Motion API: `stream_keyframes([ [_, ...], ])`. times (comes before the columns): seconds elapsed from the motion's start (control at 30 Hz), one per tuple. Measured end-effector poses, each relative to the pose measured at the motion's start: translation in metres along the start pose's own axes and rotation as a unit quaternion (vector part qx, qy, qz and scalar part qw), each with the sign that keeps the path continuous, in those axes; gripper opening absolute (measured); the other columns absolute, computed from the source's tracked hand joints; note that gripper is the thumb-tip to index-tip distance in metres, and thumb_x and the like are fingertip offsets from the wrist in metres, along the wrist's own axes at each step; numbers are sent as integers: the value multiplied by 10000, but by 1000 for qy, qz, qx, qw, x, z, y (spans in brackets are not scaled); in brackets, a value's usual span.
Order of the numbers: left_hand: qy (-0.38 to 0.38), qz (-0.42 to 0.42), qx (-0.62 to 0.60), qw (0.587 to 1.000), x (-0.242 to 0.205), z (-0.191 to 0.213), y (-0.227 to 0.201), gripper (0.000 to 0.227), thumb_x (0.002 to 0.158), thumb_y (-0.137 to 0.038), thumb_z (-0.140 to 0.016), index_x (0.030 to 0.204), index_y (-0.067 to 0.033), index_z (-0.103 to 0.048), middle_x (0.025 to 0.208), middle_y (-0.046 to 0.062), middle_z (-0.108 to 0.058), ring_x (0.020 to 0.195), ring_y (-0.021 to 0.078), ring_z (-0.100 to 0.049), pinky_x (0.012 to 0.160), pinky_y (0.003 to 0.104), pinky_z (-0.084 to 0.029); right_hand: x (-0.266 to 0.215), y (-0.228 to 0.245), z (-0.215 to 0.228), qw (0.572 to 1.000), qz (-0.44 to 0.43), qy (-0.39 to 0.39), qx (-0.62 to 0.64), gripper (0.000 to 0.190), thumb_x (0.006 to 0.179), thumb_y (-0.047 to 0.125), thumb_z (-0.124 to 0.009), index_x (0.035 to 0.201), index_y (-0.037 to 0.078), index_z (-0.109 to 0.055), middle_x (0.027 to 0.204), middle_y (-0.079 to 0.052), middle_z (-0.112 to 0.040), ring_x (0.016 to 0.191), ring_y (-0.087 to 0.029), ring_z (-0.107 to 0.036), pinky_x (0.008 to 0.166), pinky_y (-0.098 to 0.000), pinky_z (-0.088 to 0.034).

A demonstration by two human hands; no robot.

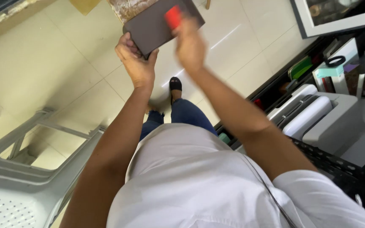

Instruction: Applying and smoothing adhesive on a brown material using a scraper and a roller

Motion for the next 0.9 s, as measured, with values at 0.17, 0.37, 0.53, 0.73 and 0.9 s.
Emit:
stream_keyframes([
  [0.17, 0, 19, -15, 1000, -2, 7, -1, 1096, 687, 85, -983, 1536, -138, -325, 1170, 30, -435, 883, 140, -510, 740, 256, -562, -35, 34, -18, 987, 155, 27, 30, 396, 1091, 214, -407, 1468, 107, -469, 1327, -215, -658, 1042, -390, -713, 773, -496, -565],
  [0.37, -5, 20, -83, 996, -3, 2, 14, 1220, 678, 148, -1018, 1587, -161, -264, 1208, 39, -420, 938, 139, -505, 821, 228, -550, -14, 6, -31, 994, 65, -11, 85, 531, 974, 93, -475, 1499, 158, -421, 1154, -22, -697, 1094, -285, -692, 810, -458, -575],
  [0.53, -69, 127, -190, 971, 0, 3, 16, 821, 822, -117, -722, 1560, -122, -361, 1038, 6, -438, 796, 116, -441, 696, 252, -496, -13, 36, -9, 994, 93, 50, -3, 391, 1035, 267, -488, 1413, 170, -504, 1170, -104, -639, 838, -336, -702, 630, -477, -546],
  [0.73, -76, 120, -209, 968, 5, 1, 7, 787, 834, -157, -766, 1532, -168, -405, 1030, 4, -423, 818, 117, -435, 708, 246, -474, -4, 56, -21, 999, 29, 20, -18, 442, 1016, 170, -568, 1442, 179, -451, 1259, -137, -648, 965, -346, -723, 636, -495, -559],
  [0.9, -111, 235, -323, 910, -1, 4, 8, 618, 963, -443, -475, 1530, -200, -508, 844, -33, -453, 713, 114, -383, 645, 283, -343, 1, 55, -30, 991, 111, 71, -17, 351, 1036, 258, -525, 1381, 196, -504, 1136, -133, -682, 785, -307, -713, 562, -419, -561],
])
Point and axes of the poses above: each hand's wrist, its own x-axis towards the middle knuckle, its own z-axis out of the back of the hand, y = z × x, the point moved 4 cm from there along x, towards the middle knuckle
